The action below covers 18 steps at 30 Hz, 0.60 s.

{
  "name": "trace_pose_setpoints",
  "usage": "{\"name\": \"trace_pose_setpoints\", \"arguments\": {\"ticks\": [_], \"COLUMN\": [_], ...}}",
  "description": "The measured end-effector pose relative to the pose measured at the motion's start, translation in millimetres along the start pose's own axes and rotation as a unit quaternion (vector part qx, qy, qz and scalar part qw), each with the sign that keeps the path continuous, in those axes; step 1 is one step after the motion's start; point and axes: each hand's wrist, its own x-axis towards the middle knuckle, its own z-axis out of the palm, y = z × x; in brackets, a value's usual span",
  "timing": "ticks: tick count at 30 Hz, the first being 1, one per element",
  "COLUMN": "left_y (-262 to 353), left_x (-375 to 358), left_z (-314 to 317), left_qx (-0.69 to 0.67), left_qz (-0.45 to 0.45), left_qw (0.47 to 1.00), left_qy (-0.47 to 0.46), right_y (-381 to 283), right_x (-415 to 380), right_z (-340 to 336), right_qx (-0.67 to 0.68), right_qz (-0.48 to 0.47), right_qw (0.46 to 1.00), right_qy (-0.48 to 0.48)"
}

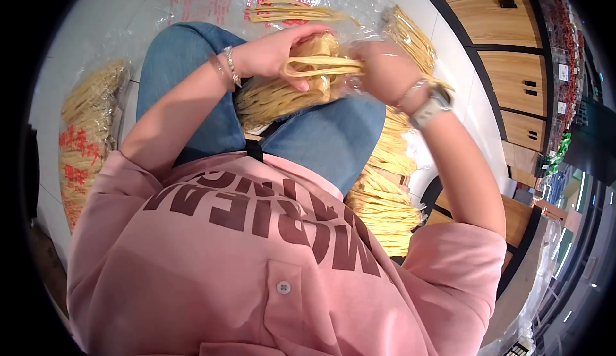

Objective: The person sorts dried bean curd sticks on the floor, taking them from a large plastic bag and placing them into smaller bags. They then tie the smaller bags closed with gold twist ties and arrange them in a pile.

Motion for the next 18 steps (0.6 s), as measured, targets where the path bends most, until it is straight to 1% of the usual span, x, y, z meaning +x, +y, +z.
{"name": "trace_pose_setpoints", "arguments": {"ticks": [1,2,3,4,5,7,8,9,10,12,13,14,15,16,17,18], "left_y": [17.5,21.8,24.8,29.6,49.8,59.3,68.7,82.4,87.3,81.7,66.8,66.2,67.5,66.7,60.4,50.9], "left_x": [-11.7,-16.6,-19.2,-21.1,-24.9,-26.4,-26.5,-28.9,-30.1,-29.7,-25.5,-28.0,-33.7,-39.4,-45.9,-54.1], "left_z": [2.7,6.7,9.8,14.4,18.2,35.1,44.0,55.7,66.4,85.1,96.1,103.2,111.9,119.5,126.8,132.8], "left_qx": [0.079,0.087,0.095,0.103,0.125,0.129,0.131,0.192,0.224,0.281,0.266,0.293,0.318,0.343,0.351,0.358], "left_qz": [0.012,0.020,0.028,0.038,-0.001,0.026,0.042,0.029,0.068,0.144,0.211,0.220,0.227,0.232,0.225,0.217], "left_qw": [0.996,0.995,0.994,0.992,0.990,0.980,0.971,0.945,0.920,0.850,0.833,0.826,0.819,0.813,0.823,0.833], "left_qy": [0.025,0.036,0.046,0.055,0.060,0.150,0.195,0.261,0.315,0.420,0.437,0.428,0.419,0.410,0.386,0.362], "right_y": [-4.5,-9.1,-5.2,7.5,17.3,21.9,9.0,20.9,15.2,-5.3,-17.9,-30.5,-44.3,-43.2,-41.9,-34.9], "right_x": [-12.8,-27.0,-34.7,-47.8,-59.7,-86.3,-97.7,-115.1,-123.7,-137.0,-139.4,-141.7,-142.1,-144.9,-147.6,-152.6], "right_z": [-27.1,-56.1,-63.3,-73.0,-83.5,-113.2,-126.9,-133.3,-133.3,-128.7,-123.3,-118.0,-105.7,-92.3,-78.8,-62.8], "right_qx": [0.061,0.120,0.145,0.127,0.108,0.104,0.158,0.246,0.255,0.272,0.278,0.283,0.306,0.326,0.346,0.361], "right_qz": [0.008,0.018,-0.020,-0.015,-0.008,0.071,0.097,0.071,0.046,-0.010,-0.007,-0.003,0.030,0.046,0.062,0.061], "right_qw": [0.998,0.992,0.983,0.978,0.970,0.957,0.943,0.926,0.921,0.909,0.908,0.907,0.895,0.893,0.889,0.894], "right_qy": [0.020,0.038,0.113,0.165,0.216,0.260,0.278,0.278,0.292,0.315,0.313,0.310,0.321,0.308,0.294,0.257]}}
